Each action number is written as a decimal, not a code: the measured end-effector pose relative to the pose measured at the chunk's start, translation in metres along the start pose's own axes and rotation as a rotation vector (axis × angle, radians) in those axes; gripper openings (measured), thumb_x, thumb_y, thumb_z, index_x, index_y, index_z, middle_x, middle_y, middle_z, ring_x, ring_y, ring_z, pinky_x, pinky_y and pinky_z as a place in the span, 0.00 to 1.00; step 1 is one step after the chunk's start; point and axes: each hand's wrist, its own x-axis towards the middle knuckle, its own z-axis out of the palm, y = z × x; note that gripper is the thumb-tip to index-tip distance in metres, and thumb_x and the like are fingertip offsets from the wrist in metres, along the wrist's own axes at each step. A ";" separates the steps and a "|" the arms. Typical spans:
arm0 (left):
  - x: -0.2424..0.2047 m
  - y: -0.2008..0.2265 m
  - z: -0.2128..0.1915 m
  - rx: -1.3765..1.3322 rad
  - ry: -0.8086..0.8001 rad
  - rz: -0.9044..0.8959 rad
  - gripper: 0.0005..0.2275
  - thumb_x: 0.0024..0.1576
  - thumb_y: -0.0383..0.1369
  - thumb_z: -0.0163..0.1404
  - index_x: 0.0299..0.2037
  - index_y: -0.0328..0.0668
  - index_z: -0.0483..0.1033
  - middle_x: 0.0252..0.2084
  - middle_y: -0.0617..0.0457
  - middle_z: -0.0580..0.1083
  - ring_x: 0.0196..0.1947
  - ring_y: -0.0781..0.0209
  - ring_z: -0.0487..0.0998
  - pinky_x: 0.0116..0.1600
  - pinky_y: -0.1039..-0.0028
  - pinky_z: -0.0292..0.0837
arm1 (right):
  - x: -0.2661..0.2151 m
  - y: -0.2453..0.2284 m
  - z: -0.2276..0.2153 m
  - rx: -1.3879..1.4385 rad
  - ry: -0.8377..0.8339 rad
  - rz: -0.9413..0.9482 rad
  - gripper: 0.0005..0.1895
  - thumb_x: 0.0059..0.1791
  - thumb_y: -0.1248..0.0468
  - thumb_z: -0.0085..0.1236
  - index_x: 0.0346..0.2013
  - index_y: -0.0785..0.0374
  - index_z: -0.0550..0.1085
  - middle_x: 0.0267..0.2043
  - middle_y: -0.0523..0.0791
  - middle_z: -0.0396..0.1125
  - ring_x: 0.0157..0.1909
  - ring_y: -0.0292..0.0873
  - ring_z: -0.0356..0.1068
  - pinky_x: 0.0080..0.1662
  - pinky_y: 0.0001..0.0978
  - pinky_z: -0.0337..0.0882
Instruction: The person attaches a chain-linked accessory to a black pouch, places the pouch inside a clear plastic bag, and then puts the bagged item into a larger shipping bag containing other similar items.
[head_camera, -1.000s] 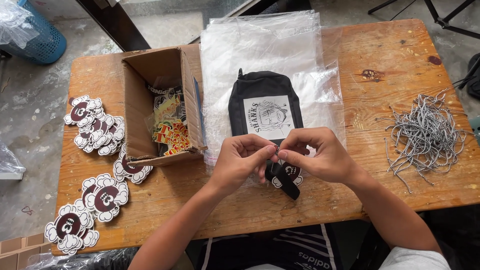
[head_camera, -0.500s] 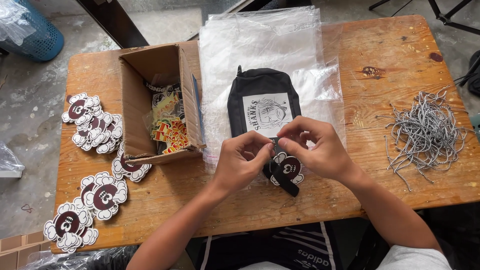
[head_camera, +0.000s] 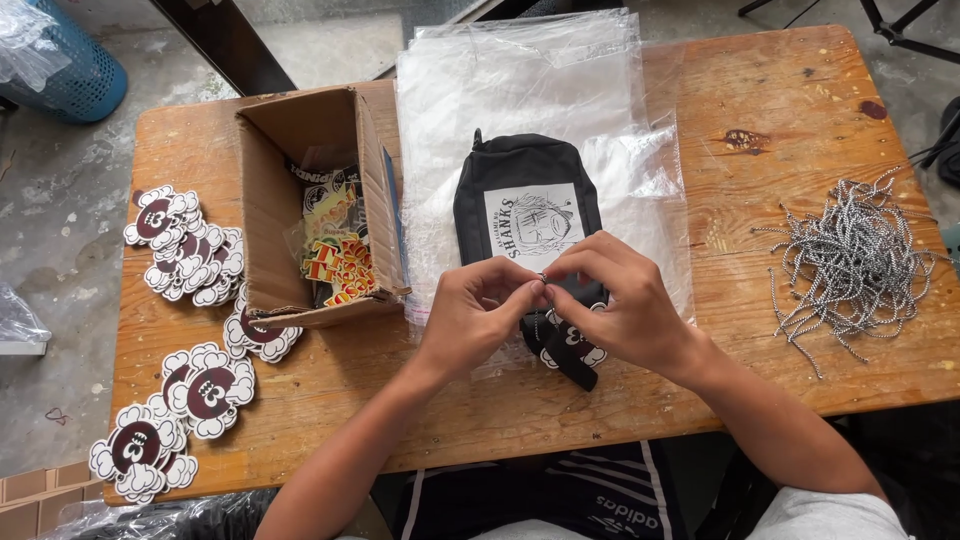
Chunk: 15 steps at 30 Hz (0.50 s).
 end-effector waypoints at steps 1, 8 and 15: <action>-0.001 -0.001 0.000 0.000 0.001 0.000 0.03 0.55 0.24 0.55 0.36 0.36 0.82 0.20 0.52 0.77 0.16 0.72 0.74 0.22 0.83 0.70 | 0.000 0.001 0.001 0.000 -0.001 0.000 0.05 0.44 0.72 0.64 0.33 0.62 0.79 0.30 0.44 0.71 0.29 0.42 0.67 0.33 0.31 0.69; 0.000 -0.006 -0.001 -0.019 0.001 -0.056 0.03 0.55 0.25 0.56 0.36 0.34 0.82 0.21 0.50 0.78 0.14 0.70 0.73 0.21 0.82 0.70 | 0.000 0.002 0.005 -0.132 0.070 -0.173 0.06 0.44 0.74 0.63 0.30 0.61 0.78 0.29 0.43 0.69 0.30 0.44 0.67 0.34 0.34 0.71; 0.000 -0.014 -0.001 -0.122 0.008 -0.102 0.04 0.55 0.25 0.56 0.37 0.33 0.82 0.23 0.48 0.79 0.15 0.69 0.73 0.21 0.82 0.70 | 0.001 0.003 0.004 -0.183 0.107 -0.241 0.06 0.42 0.73 0.65 0.30 0.61 0.79 0.28 0.42 0.70 0.30 0.44 0.69 0.36 0.34 0.68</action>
